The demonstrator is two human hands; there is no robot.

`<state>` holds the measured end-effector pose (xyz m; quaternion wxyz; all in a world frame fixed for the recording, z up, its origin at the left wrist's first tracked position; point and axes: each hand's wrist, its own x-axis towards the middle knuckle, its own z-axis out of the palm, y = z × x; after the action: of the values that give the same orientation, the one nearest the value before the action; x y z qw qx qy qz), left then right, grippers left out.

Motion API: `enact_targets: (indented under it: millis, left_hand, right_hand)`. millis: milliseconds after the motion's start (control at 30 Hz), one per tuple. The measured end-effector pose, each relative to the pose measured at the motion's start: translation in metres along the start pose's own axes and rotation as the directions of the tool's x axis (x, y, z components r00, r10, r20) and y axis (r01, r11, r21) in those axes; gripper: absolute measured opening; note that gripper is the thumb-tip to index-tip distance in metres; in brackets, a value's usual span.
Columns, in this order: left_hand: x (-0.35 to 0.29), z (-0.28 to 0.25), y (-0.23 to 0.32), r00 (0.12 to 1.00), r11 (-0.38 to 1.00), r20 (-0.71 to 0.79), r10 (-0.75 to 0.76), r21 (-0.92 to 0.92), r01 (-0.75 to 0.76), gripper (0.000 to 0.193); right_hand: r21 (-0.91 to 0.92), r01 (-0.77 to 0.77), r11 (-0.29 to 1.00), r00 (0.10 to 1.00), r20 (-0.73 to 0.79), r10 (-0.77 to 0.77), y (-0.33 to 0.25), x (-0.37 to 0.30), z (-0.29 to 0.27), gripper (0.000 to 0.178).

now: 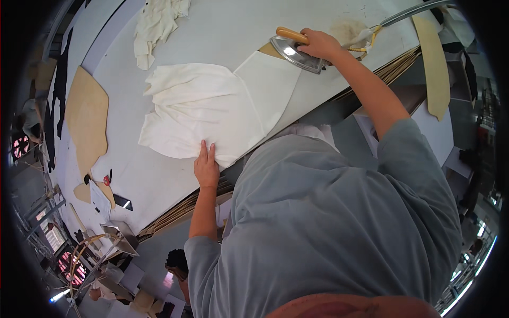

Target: Iron garments and fabric pieces using an industrial iron on a large work table.

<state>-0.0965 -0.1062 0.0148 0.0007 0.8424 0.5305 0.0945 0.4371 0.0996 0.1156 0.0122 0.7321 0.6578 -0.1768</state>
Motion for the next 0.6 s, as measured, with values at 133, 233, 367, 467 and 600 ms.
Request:
enact_targets:
  millis: [133, 233, 367, 467, 600]
  left_hand:
    - [0.012, -0.057, 0.003, 0.998, 0.992, 0.064, 0.025, -0.126, -0.017, 0.055]
    - [0.014, -0.112, 0.012, 0.972, 0.924, 0.219, -0.082, -0.35, 0.156, 0.045]
    - [0.01, -0.099, 0.051, 0.728, 0.403, 0.497, -0.473, -0.612, 0.68, 0.031]
    - [0.014, -0.047, 0.053, 0.508, -0.14, 0.675, -0.536, -0.664, 0.735, 0.037]
    - [0.009, -0.026, 0.036, 0.451, -0.369, 0.74, -0.5, -0.653, 0.661, 0.037]
  right_hand:
    - [-0.139, -0.1, 0.985, 0.992, -0.088, 0.088, 0.062, -0.023, 0.003, 0.055]
    - [-0.241, -0.149, 0.959, 0.962, -0.258, 0.085, 0.088, -0.013, -0.001, 0.047]
    - [0.223, -0.255, 0.941, 0.966, 0.03, 0.255, 0.083, 0.028, -0.028, 0.043]
    - [0.446, -0.136, 0.885, 0.99, 0.035, 0.135, 0.032, 0.044, -0.023, 0.04]
    - [0.375, 0.036, 0.926, 0.992, 0.1, -0.078, -0.072, 0.036, 0.007, 0.036]
